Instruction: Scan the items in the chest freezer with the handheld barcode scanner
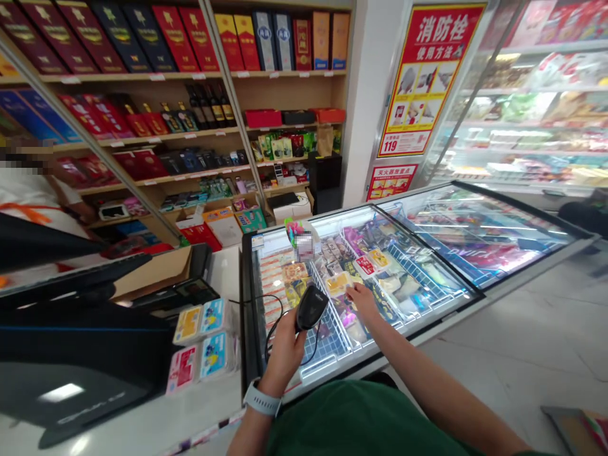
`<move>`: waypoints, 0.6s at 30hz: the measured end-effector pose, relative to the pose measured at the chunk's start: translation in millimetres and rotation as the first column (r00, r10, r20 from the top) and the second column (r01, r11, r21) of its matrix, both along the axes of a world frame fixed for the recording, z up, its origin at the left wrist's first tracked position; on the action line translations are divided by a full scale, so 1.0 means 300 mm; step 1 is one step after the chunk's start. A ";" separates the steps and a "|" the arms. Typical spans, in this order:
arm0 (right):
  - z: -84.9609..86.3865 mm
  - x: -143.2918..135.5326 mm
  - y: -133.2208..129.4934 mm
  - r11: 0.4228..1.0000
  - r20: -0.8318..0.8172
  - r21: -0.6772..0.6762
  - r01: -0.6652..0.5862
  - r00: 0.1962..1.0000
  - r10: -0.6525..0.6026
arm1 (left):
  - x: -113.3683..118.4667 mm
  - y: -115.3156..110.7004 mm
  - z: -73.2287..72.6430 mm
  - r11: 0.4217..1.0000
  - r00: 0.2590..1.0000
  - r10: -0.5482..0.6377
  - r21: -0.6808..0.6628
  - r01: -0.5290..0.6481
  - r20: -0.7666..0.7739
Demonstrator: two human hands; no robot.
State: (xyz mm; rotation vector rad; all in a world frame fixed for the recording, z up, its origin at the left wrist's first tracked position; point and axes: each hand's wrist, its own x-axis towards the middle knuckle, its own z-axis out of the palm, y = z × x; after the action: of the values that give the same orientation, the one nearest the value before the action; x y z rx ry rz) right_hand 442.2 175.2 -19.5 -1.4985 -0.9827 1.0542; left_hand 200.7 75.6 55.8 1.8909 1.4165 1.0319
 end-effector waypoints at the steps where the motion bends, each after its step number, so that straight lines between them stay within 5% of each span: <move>1: 0.005 0.016 -0.010 0.999 -0.088 -0.023 0.023 0.996 -0.025 | 0.001 0.004 0.000 1.000 1.000 -0.005 -0.002 0.005 0.004; 5: 0.043 0.056 -0.028 0.976 -0.491 -0.182 0.118 0.849 -0.194 | 0.000 0.022 -0.005 1.000 1.000 0.017 0.015 -0.017 0.027; 8: 0.071 0.070 -0.029 0.944 -0.591 -0.317 0.092 0.760 -0.272 | -0.011 0.040 -0.007 0.998 0.999 0.046 0.051 -0.047 0.017; 13: 0.105 0.083 -0.040 0.930 -0.647 -0.363 -0.062 0.735 -0.203 | -0.032 0.063 0.004 0.997 0.999 0.036 0.064 -0.036 -0.005; 18: 0.145 0.097 -0.054 0.951 -0.643 -0.268 -0.156 0.764 -0.055 | -0.020 0.069 0.015 0.998 1.000 0.025 0.065 -0.025 0.004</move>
State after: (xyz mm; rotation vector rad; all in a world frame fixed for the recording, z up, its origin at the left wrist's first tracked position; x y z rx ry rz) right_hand 471.4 159.1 24.0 -1.1922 -0.3709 1.6790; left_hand 194.6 96.3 60.2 1.9208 1.4241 1.1054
